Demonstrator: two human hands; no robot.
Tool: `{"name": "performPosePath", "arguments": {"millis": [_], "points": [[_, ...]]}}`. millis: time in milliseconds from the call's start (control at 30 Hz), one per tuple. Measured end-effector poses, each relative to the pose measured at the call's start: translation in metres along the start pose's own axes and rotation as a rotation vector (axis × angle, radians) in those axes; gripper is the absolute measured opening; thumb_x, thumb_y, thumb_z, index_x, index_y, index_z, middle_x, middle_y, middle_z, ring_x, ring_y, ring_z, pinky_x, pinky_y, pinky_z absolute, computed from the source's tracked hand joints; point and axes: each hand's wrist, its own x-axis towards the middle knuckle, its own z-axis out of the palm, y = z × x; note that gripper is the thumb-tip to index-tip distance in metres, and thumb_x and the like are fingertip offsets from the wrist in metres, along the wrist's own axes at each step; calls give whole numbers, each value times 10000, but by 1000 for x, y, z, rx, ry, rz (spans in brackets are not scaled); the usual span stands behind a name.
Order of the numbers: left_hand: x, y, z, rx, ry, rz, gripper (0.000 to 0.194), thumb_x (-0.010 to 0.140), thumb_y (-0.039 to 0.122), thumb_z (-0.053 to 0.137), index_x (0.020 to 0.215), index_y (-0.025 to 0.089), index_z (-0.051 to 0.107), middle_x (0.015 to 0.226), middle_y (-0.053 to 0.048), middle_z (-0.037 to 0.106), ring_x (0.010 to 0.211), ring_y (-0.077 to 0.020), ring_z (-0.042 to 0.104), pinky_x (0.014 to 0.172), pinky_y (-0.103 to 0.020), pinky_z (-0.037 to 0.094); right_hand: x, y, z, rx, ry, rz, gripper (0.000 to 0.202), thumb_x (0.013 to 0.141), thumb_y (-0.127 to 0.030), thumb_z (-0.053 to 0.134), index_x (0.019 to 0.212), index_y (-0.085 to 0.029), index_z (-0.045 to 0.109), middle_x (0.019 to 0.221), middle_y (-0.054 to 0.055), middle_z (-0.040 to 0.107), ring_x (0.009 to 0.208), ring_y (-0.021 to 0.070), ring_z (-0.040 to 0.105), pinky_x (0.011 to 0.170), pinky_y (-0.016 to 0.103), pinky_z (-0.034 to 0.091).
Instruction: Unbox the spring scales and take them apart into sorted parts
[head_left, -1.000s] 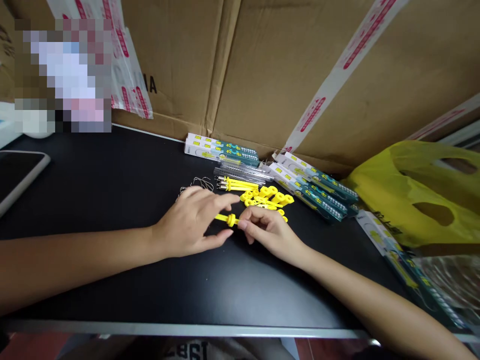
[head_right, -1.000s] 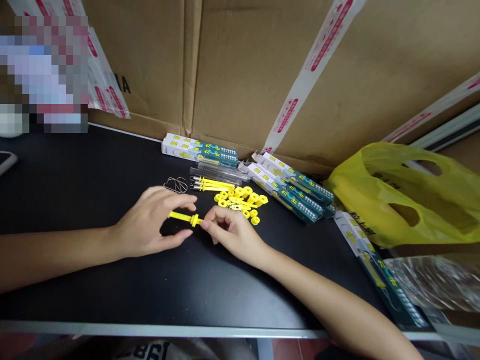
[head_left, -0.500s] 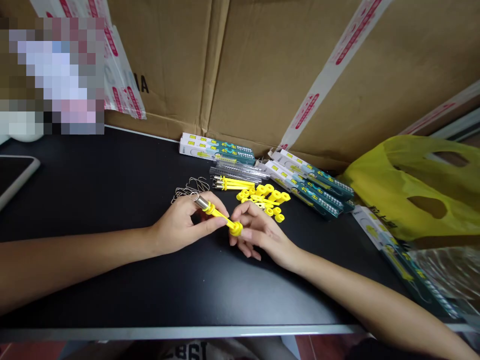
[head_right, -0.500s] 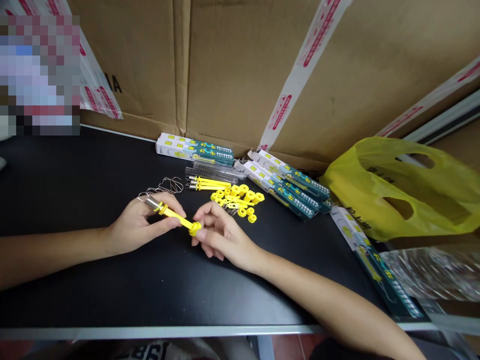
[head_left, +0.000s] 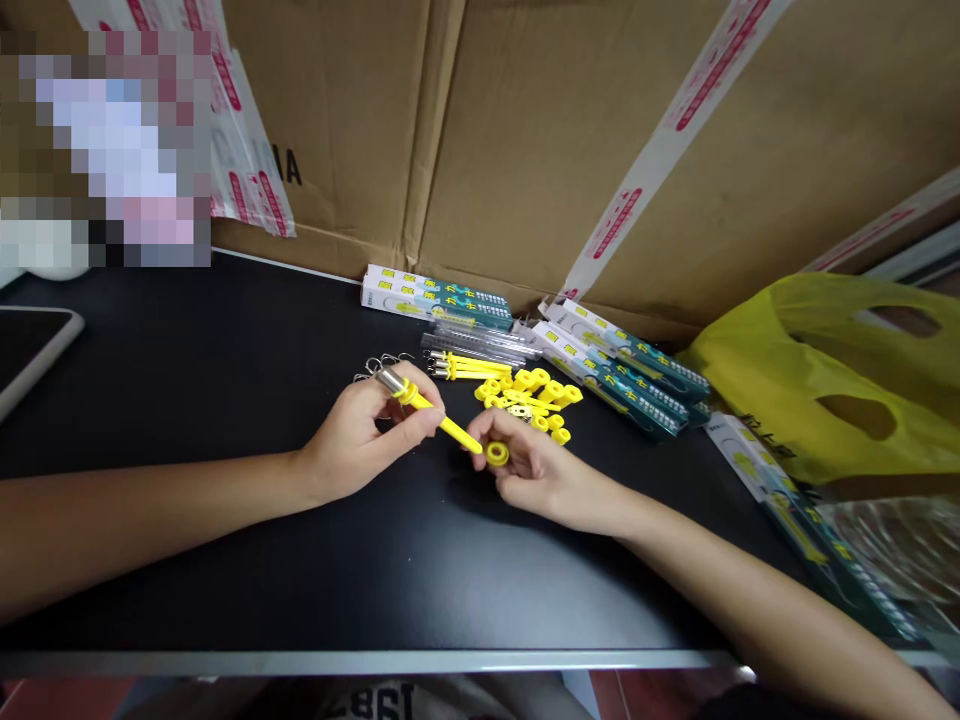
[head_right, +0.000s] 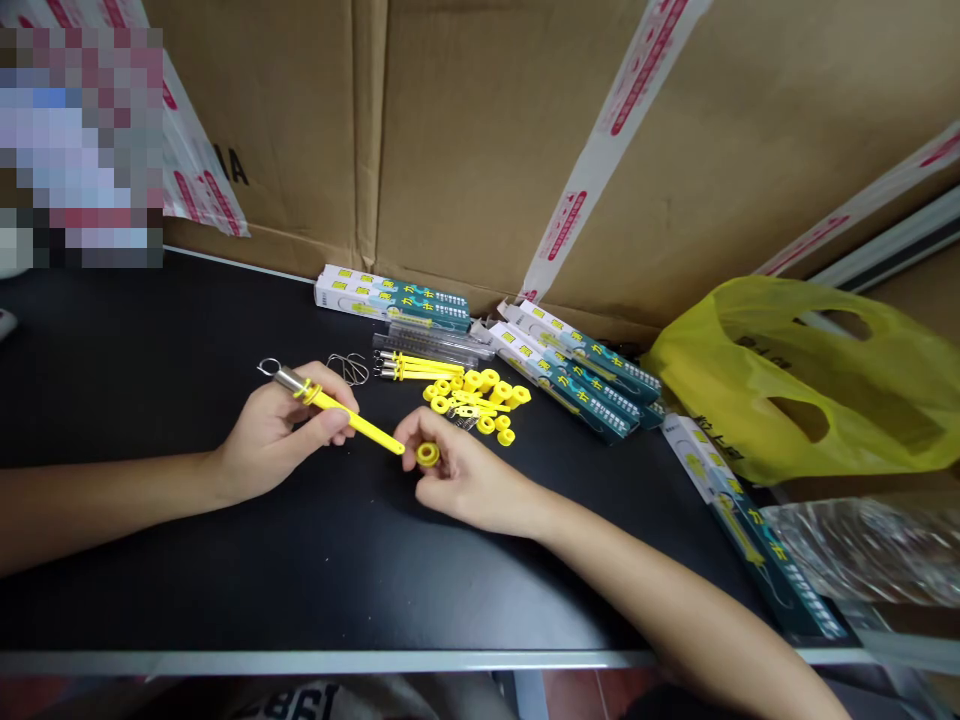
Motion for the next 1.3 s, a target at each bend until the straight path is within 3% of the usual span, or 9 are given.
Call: {"name": "performPosePath", "arguments": {"millis": [200,367,467,600,967,1167,1300], "points": [[0,0,1,17,-74,-64,117,900,264,518,848,161,534,754,20,543,627,-76,559,565,-184,472,-6,-6,-40,-436,217,-92,245,806,-90,460,1018,-215,465,963,40,538,902,165,539,771,296,437],[0,-1,0,93,-157,-68,145,895,292,520,839,161,545,738,19,543,610,-80,550,541,-185,450,-13,-5,-65,-853,439,21,201,868,-207,481,1068,-215,467,952,51,619,736,168,572,651,291,439],[0,0,-1,104,-198,-96,168,896,316,513,840,160,539,719,21,543,601,-86,552,542,-191,449,-13,-2,-68,-1039,432,78,146,879,-266,507,1015,-212,520,878,49,636,667,172,570,612,290,429],[1,1,-1,111,-231,-129,193,890,339,514,834,157,542,708,21,541,590,-85,541,539,-193,442,-11,3,-65,-1226,342,78,76,879,-245,510,849,-199,562,862,73,639,770,211,600,668,310,449],[2,2,0,192,-240,-134,185,863,349,558,850,164,558,734,21,558,579,-68,490,514,-173,396,-12,8,-65,-1263,304,41,83,841,-178,544,922,-193,550,931,55,626,761,182,615,649,279,459],[2,2,0,185,-245,-150,176,849,340,573,850,165,556,755,13,577,619,-82,537,543,-182,422,-13,2,-64,-1296,345,58,111,828,-237,597,930,-199,576,948,58,630,754,197,611,635,301,451],[1,1,1,166,-257,-146,154,840,308,591,867,161,554,782,6,593,653,-92,569,593,-199,458,-14,-7,-47,-1119,388,-128,140,891,-330,532,869,-203,588,872,72,645,802,211,601,705,326,456]]}}
